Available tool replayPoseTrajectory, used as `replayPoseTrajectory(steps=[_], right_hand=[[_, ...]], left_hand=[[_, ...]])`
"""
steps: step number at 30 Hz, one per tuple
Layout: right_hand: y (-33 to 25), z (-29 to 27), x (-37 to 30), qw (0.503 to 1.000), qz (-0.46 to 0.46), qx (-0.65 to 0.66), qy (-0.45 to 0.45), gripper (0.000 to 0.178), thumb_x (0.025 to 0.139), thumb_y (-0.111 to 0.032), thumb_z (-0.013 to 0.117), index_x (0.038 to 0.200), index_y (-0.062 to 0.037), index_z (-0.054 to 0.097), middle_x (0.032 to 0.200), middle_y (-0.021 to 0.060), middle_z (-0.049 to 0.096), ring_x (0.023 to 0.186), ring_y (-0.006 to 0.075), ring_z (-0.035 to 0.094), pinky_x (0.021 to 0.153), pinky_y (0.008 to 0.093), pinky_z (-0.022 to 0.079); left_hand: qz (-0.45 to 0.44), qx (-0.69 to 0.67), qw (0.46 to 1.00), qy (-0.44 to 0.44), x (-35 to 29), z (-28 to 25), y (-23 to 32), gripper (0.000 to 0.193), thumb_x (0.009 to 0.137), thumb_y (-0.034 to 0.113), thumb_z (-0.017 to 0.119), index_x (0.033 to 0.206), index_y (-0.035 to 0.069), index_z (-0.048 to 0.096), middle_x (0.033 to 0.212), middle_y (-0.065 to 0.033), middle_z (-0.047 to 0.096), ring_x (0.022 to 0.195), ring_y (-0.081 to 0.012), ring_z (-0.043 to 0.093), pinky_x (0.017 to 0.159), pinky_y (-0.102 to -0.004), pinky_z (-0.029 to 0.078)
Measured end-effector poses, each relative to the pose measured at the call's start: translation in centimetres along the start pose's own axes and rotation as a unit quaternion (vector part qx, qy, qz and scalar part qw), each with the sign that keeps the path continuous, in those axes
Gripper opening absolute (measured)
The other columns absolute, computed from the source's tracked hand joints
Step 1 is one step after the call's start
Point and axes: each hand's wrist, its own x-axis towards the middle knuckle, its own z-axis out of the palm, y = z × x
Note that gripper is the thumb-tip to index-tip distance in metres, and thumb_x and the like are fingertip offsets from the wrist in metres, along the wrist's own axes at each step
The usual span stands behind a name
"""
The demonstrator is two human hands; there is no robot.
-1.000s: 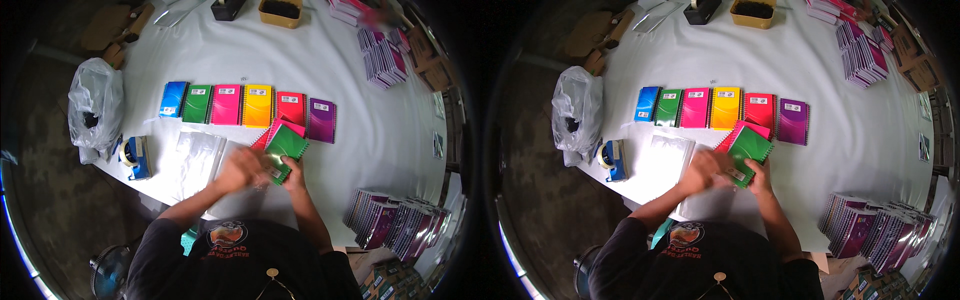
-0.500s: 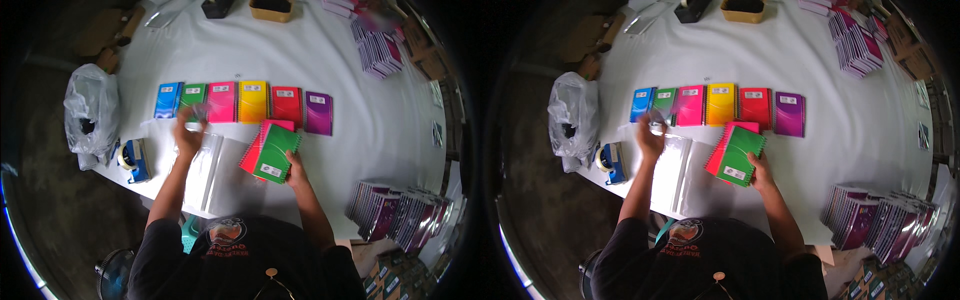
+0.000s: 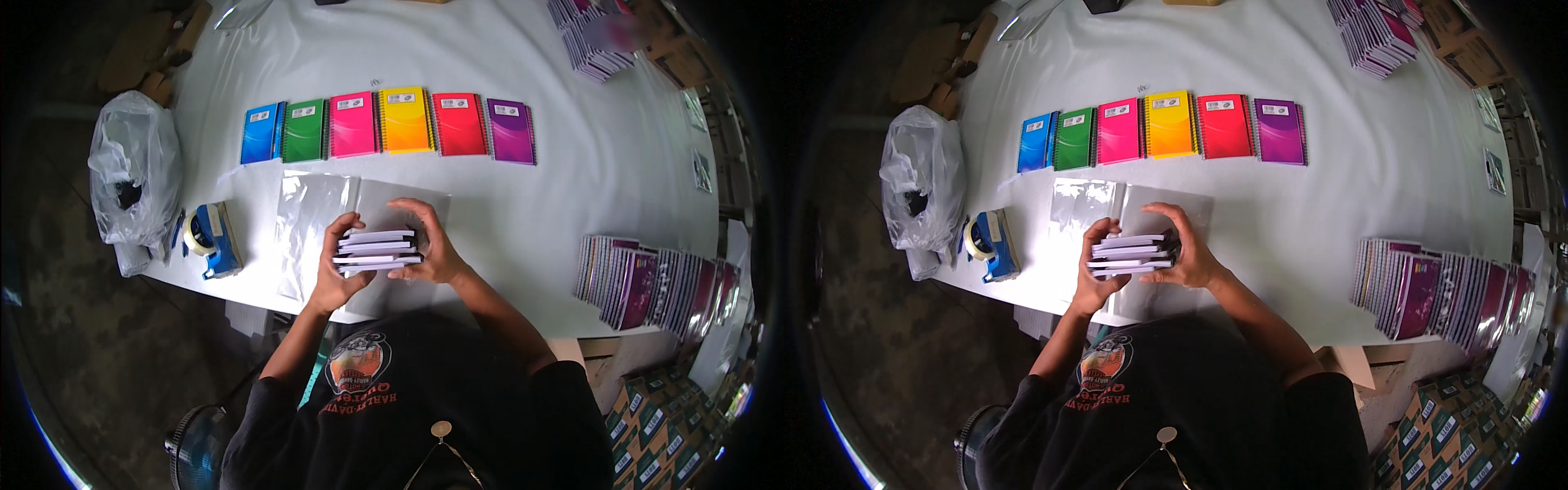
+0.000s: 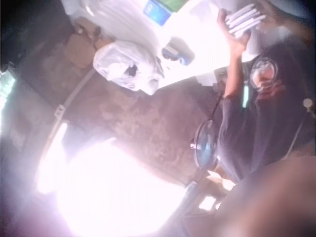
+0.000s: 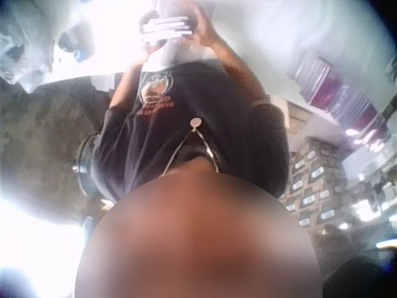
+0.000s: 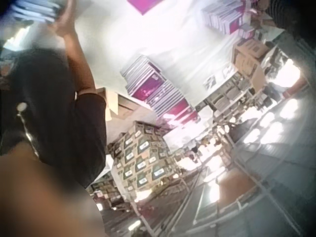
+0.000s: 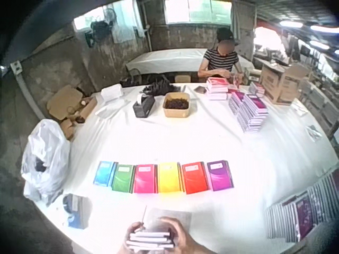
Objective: The person packs colorful spiral-bound notebooks into clear plastic bags. They place a stack of notebooks into a bag, seal it with tape from a dispenser, and then place the packaged unit aside. The process is repeated for multiple sets of notebooks.
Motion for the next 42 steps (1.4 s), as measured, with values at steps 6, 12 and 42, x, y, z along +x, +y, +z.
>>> replayPoseTrajectory(steps=[6,12,42], right_hand=[[4.0,4.3,-2.3,0.987,0.029,0.124,0.103,0.077,0.056,-0.029,0.088,0.113,-0.0044,0.042,0.109,0.0107,0.051,0.102,0.0197,0.051,0.091,0.0333,0.042],[3.4,3.4,-2.8,0.985,0.115,0.047,0.123,0.077,0.055,-0.025,0.088,0.116,-0.0019,0.046,0.106,0.0077,0.057,0.099,0.018,0.054,0.089,0.0314,0.044],[0.4,-4.0,-3.6,0.824,0.312,0.392,0.266,0.056,0.079,-0.026,0.067,0.124,-0.0009,0.046,0.116,0.0135,0.057,0.102,0.023,0.058,0.086,0.0381,0.049]], left_hand=[[0.012,-0.048,0.998,0.033,-0.5,0.9,-4.2,0.066,0.06,0.001,0.064,0.121,0.005,0.037,0.109,-0.0091,0.049,0.104,-0.0192,0.05,0.094,-0.0312,0.039],[-0.067,-0.002,0.994,-0.081,0.3,-0.4,-3.3,0.065,0.07,0.017,0.079,0.122,0.001,0.043,0.111,-0.0111,0.057,0.1,-0.0191,0.055,0.09,-0.0338,0.043],[0.144,0.39,0.91,-0.007,17.2,-8.8,-3.5,0.018,0.083,0.013,0.06,0.098,0.006,0.067,0.086,-0.0099,0.069,0.076,-0.0243,0.066,0.068,-0.0328,0.051]])
